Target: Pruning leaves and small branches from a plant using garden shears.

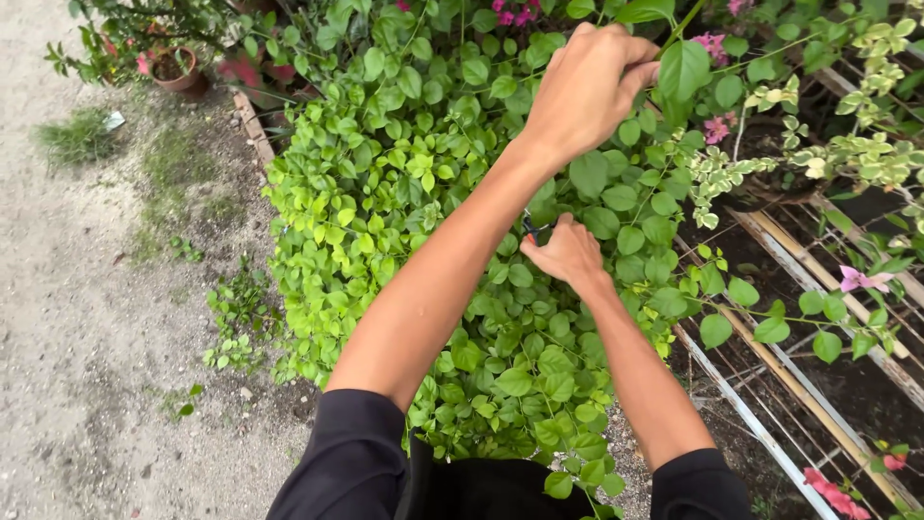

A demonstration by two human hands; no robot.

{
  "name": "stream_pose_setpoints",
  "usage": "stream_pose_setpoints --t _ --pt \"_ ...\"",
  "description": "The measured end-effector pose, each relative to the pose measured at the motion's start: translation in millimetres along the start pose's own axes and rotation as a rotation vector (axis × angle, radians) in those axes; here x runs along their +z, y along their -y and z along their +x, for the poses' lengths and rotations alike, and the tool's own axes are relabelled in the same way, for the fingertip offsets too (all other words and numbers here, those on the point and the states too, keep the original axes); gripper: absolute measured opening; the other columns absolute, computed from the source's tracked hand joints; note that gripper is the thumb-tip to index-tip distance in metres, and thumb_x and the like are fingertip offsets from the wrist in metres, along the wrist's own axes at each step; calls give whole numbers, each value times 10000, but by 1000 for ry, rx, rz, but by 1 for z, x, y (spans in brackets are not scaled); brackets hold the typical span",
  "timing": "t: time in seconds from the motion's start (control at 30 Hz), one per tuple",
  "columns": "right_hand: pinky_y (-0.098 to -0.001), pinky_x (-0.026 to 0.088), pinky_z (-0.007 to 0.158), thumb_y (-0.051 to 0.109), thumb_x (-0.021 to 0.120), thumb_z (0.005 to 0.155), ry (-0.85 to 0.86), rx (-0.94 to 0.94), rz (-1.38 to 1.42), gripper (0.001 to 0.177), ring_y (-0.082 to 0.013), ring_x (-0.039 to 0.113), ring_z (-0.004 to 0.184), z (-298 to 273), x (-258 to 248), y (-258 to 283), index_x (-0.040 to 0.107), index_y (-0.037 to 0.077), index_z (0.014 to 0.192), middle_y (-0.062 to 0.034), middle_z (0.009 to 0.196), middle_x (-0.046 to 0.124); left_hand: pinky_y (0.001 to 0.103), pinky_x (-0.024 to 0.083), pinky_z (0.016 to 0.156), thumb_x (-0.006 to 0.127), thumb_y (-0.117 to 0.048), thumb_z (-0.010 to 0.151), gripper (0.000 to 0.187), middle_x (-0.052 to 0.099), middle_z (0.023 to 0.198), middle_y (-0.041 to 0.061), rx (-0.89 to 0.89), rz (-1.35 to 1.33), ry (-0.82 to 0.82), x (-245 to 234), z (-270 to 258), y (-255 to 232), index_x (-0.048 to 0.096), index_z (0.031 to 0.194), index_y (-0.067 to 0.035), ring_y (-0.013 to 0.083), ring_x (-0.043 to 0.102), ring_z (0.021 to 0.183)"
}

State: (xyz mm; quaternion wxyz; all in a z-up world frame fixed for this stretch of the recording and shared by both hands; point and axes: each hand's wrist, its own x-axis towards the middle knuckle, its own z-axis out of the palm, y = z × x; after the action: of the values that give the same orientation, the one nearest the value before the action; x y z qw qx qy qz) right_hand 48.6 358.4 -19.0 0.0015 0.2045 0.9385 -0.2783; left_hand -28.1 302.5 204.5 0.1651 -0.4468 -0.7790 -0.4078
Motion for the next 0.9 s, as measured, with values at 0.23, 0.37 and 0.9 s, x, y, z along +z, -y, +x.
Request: stream_pose_setpoints --t 0.23,0.37,0.9 --pt "-484 570 866 421 755 765 90 -19 54 621 -428 724 923 5 4 -17 598 -89 1083 -282 996 726 474 518 906 710 -183 884 194 738 940 129 1 -19 -46 -7 -1 5 783 1018 -64 341 647 975" --pt "-482 566 867 404 778 729 91 -27 81 651 -428 720 934 5 6 -15 587 -92 1107 -282 1006 716 473 522 892 714 -181 881 195 739 944 127 31 -34 -61 -10 -5 0 780 1018 -59 342 646 971" --pt "-487 553 856 381 773 780 127 7 42 530 -428 707 943 1 -5 -15 623 -25 1085 -258 1004 717 438 524 855 709 -134 866 178 745 910 127 41 -89 -105 -29 -20 12 785 1003 -50 317 656 915"
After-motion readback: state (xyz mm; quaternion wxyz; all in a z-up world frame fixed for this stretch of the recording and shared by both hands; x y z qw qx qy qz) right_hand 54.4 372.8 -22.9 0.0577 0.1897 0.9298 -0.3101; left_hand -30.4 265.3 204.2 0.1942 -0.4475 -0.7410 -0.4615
